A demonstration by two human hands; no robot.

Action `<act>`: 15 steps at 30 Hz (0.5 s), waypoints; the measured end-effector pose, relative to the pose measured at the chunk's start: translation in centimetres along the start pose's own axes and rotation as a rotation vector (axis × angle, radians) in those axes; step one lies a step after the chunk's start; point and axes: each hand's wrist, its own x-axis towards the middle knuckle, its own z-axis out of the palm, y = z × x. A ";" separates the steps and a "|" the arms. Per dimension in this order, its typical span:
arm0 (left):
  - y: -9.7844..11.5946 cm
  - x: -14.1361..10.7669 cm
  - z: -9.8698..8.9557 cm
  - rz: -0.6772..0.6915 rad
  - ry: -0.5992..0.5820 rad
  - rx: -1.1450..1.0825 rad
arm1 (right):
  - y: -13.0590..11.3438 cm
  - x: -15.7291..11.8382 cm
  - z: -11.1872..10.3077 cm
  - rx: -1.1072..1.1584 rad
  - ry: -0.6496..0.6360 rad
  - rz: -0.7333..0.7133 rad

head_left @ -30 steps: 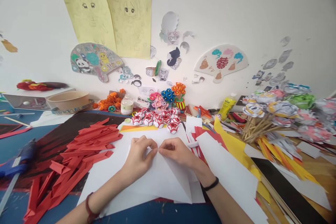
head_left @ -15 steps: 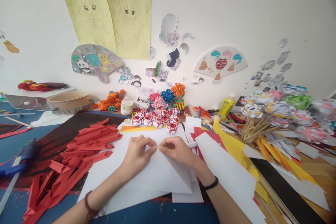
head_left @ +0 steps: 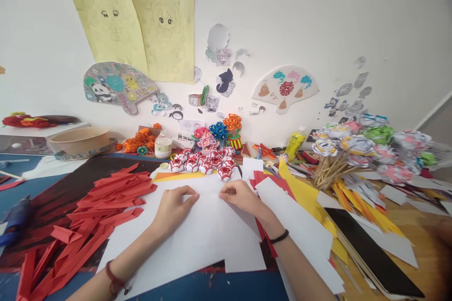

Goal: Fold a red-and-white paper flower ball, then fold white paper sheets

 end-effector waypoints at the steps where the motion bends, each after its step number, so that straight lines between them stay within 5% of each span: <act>1: -0.1 0.0 0.2 -0.001 -0.009 -0.010 | 0.2 0.0 0.1 -0.002 -0.002 0.016; 15: -1.1 0.0 0.8 -0.070 -0.038 -0.083 | -0.1 -0.2 1.5 -0.075 0.108 0.138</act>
